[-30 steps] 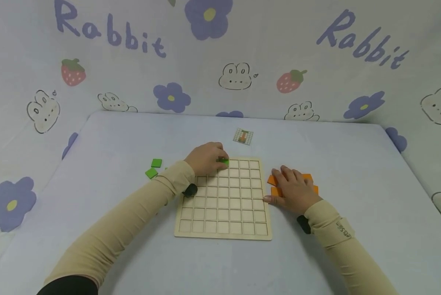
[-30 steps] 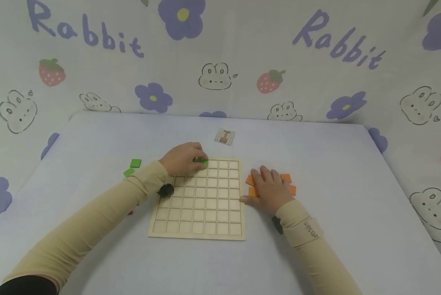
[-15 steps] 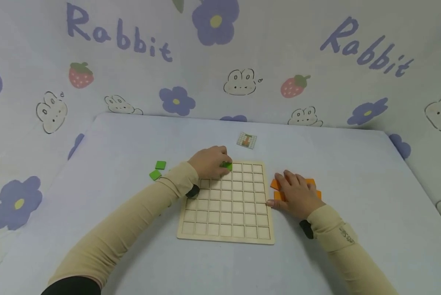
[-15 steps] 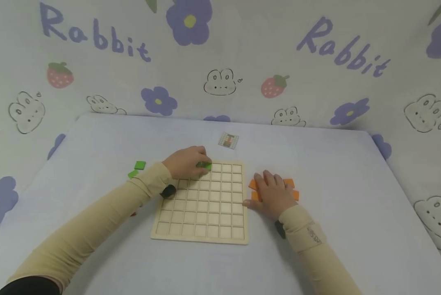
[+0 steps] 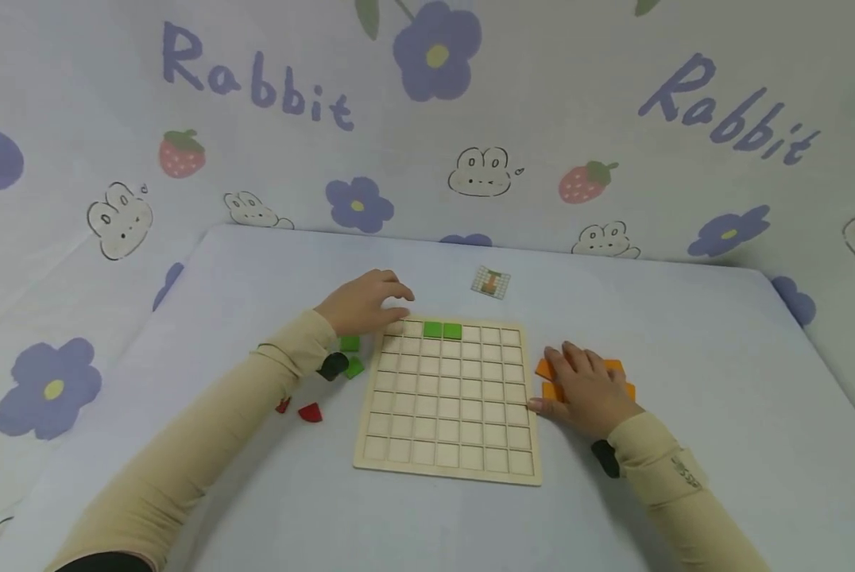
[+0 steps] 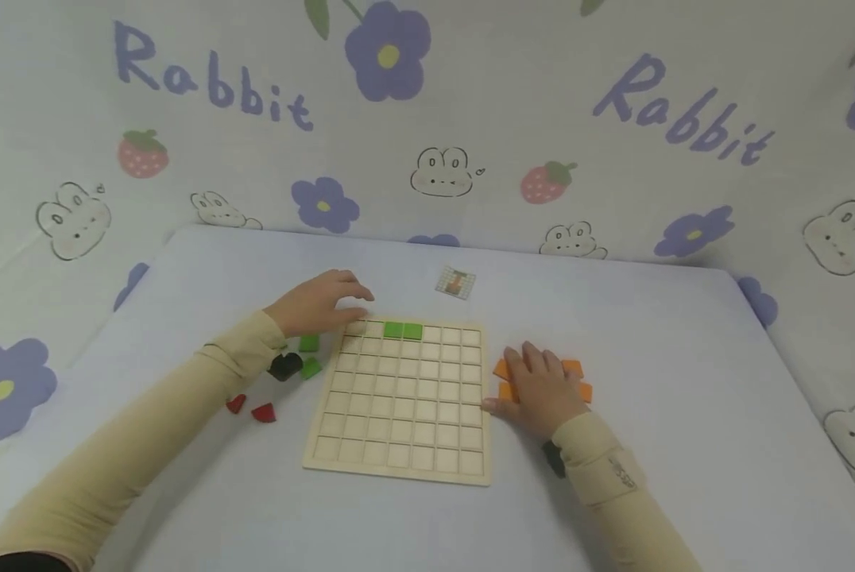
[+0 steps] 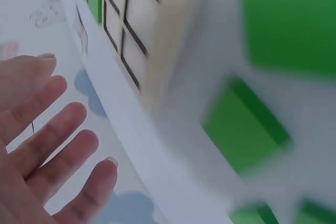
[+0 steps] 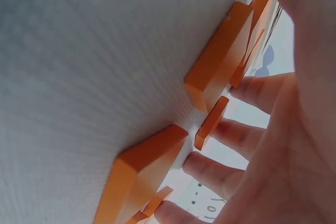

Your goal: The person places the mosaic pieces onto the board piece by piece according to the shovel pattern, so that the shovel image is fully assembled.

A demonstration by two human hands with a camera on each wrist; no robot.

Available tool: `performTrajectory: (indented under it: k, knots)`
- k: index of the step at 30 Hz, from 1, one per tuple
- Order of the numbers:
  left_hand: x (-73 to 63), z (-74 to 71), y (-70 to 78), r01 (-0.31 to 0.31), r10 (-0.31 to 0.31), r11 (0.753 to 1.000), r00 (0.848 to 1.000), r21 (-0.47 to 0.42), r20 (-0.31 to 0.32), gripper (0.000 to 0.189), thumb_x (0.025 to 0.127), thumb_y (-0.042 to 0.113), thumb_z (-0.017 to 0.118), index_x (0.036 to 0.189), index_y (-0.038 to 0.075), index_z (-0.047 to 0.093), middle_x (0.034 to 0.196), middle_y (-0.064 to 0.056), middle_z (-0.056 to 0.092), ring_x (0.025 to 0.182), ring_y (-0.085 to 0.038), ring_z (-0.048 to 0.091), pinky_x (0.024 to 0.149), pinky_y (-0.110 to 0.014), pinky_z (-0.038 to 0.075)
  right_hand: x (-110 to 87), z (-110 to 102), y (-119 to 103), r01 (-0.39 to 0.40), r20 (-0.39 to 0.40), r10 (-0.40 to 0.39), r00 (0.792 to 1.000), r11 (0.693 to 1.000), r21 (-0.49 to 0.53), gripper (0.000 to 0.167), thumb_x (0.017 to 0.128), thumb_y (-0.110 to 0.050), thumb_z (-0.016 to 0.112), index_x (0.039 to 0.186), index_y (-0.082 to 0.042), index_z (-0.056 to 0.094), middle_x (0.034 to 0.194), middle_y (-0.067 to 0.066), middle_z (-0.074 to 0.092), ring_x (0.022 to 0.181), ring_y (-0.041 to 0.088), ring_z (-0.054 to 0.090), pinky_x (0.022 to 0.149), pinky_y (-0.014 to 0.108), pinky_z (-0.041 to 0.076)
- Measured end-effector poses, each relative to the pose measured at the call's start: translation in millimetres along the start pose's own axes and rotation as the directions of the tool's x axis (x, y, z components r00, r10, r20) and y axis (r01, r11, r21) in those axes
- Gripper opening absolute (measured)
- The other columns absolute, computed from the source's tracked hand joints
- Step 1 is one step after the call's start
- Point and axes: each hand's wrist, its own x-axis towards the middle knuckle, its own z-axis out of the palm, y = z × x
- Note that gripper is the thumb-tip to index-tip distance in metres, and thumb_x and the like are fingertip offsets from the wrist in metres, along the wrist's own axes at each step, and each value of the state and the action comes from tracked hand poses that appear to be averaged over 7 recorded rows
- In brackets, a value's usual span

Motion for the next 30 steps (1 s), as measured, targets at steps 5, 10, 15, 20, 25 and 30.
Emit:
performTrajectory:
  k: [5, 10, 15, 20, 25, 30]
  knots:
    - [-22.6, -10.2, -16.4, 0.012, -0.012, 1.0, 1.0, -0.027, 0.001, 0.03, 0.093, 0.023, 0.063, 0.118, 0.007, 0.067, 0.115, -0.01, 0.062, 0.109, -0.026, 0.057, 0.093, -0.039, 0.047, 0.1, 1, 5, -0.01, 0.01, 0.01, 1.0, 1.0, 0.003, 0.086, 0.088, -0.062, 0.055, 0.147, -0.003, 0.031, 0.15, 0.029, 0.026, 0.132, 0.052, 0.026, 0.095, 0.074, 0.025]
    - [-46.3, -13.9, -33.7, 0.054, -0.054, 0.998, 0.999, -0.04, 0.007, 0.031, 0.092, 0.022, 0.064, 0.119, 0.007, 0.066, 0.11, -0.01, 0.062, 0.102, -0.025, 0.059, 0.089, -0.04, 0.048, -0.5, 0, 5, -0.019, 0.011, 0.019, 1.0, 1.0, 0.002, 0.088, 0.087, -0.064, 0.054, 0.147, -0.003, 0.032, 0.149, 0.029, 0.026, 0.132, 0.052, 0.026, 0.095, 0.074, 0.025]
    - [-68.9, -18.7, -43.9, 0.111, -0.11, 0.993, 0.994, -0.035, 0.018, 0.027, 0.09, 0.02, 0.066, 0.114, 0.007, 0.068, 0.107, -0.01, 0.062, 0.098, -0.025, 0.059, 0.084, -0.04, 0.049, -1.2, -1, 4, -0.014, 0.015, 0.014, 1.0, 1.0, 0.0, 0.089, 0.087, -0.064, 0.053, 0.147, -0.002, 0.032, 0.149, 0.03, 0.027, 0.131, 0.053, 0.028, 0.094, 0.074, 0.026]
    - [-82.1, -22.3, -47.8, 0.125, -0.124, 0.992, 0.992, -0.029, 0.008, 0.022, 0.088, 0.02, 0.07, 0.106, 0.008, 0.069, 0.104, -0.006, 0.063, 0.093, -0.025, 0.061, 0.082, -0.038, 0.051, -1.9, -3, 3, -0.025, 0.027, 0.025, 0.999, 1.0, 0.006, 0.088, 0.088, -0.063, 0.054, 0.147, -0.002, 0.03, 0.15, 0.029, 0.024, 0.133, 0.053, 0.025, 0.096, 0.074, 0.024]
    - [-92.3, -24.4, -50.4, 0.165, -0.165, 0.986, 0.986, -0.028, 0.005, 0.021, 0.086, 0.019, 0.072, 0.102, 0.008, 0.068, 0.1, -0.005, 0.064, 0.092, -0.025, 0.061, 0.083, -0.038, 0.051, -0.7, -5, 0, -0.019, 0.027, 0.019, 0.999, 1.0, 0.014, 0.088, 0.088, -0.062, 0.054, 0.147, -0.001, 0.03, 0.15, 0.03, 0.025, 0.132, 0.054, 0.025, 0.096, 0.074, 0.024]
    - [-101.4, -21.8, -51.9, 0.199, -0.198, 0.98, 0.98, -0.027, 0.014, 0.022, 0.085, 0.021, 0.073, 0.101, 0.007, 0.067, 0.097, -0.005, 0.064, 0.088, -0.023, 0.059, 0.08, -0.037, 0.051, 1.3, -8, -3, -0.013, 0.041, 0.012, 0.999, 0.999, 0.03, 0.089, 0.087, -0.064, 0.054, 0.147, -0.001, 0.032, 0.15, 0.03, 0.026, 0.132, 0.054, 0.026, 0.095, 0.074, 0.024]
